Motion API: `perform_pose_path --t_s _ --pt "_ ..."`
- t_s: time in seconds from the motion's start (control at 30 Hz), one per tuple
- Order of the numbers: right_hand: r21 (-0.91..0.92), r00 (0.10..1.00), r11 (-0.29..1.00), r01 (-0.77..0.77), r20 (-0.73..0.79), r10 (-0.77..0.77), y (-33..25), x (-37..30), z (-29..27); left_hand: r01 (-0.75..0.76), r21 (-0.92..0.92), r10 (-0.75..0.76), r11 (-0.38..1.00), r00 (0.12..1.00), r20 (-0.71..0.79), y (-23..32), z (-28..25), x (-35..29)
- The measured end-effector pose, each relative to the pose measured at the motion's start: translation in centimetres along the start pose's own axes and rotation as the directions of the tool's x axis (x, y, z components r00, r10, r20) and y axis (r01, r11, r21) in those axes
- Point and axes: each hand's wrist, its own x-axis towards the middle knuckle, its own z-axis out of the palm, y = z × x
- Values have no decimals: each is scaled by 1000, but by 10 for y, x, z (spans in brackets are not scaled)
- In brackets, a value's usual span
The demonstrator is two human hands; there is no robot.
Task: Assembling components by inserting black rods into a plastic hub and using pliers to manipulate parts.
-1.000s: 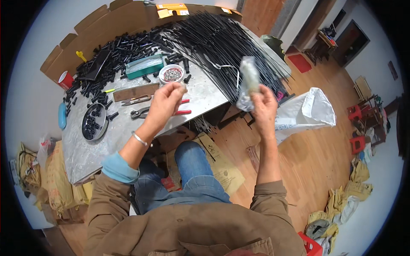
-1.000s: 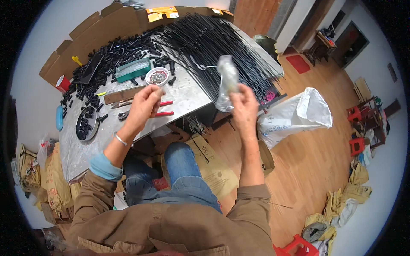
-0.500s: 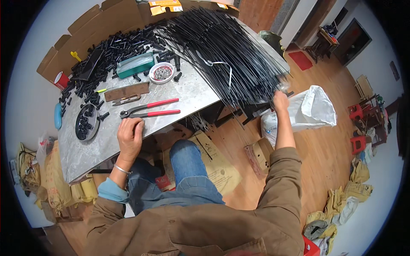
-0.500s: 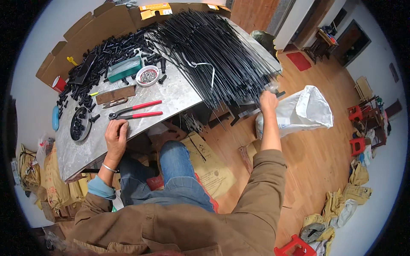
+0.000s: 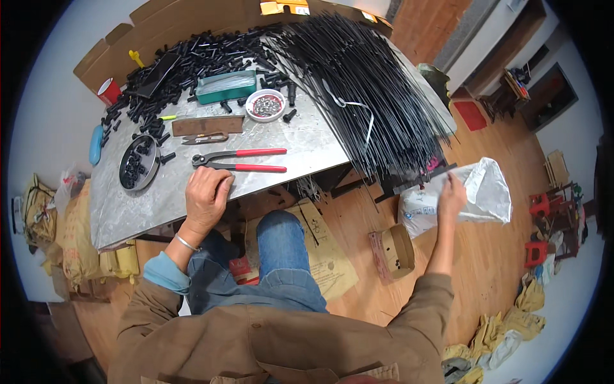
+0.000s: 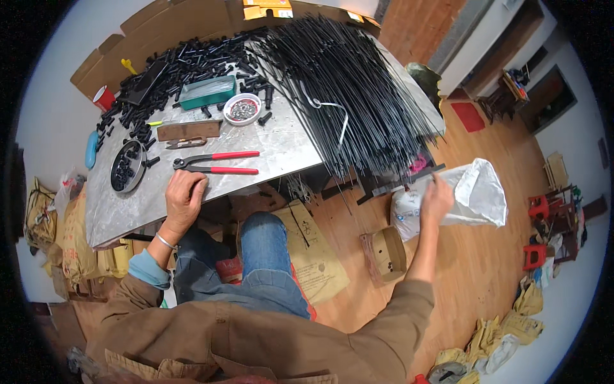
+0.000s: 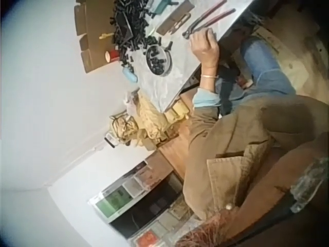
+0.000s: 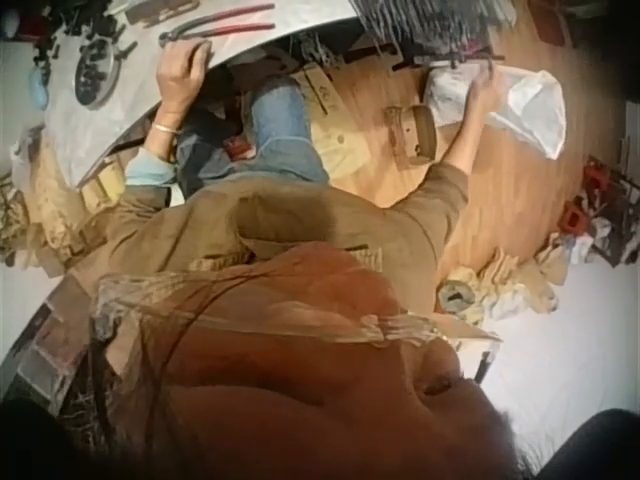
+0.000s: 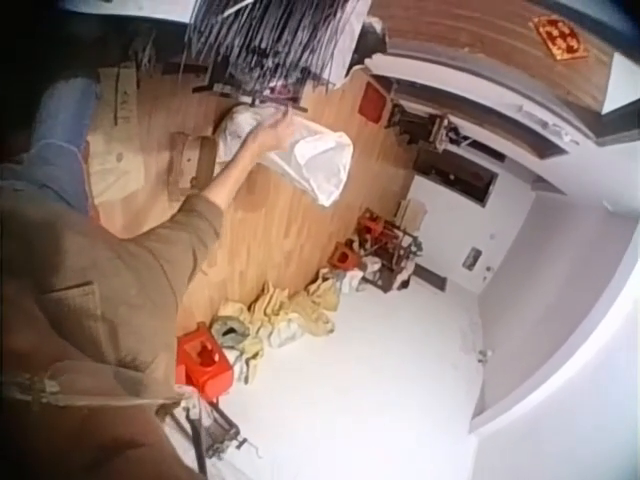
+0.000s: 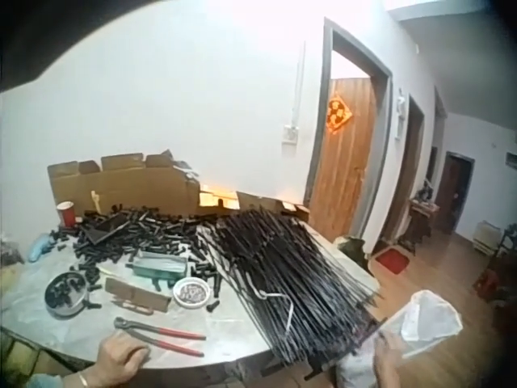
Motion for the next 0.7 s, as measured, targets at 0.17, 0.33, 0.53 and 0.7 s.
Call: perform_pose_path --t_s 0.17,0.33,0.53,0.7 --pt "439 951 880 -181 -151 270 -68 40 -52 6 21 -6 1000 1000 25 3 -4 0" --pt "210 972 978 -15 231 -34 -206 109 -58 23 30 -23 999 999 -25 -1 -5 -5" --pt "13 892 998 -57 450 45 -214 137 -6 12 -48 -14 999 999 -43 -6 -2 -6" --pt "478 919 812 -335 355 171 -169 124 -42 29 -48 -32 998 998 -52 -14 -7 -11"
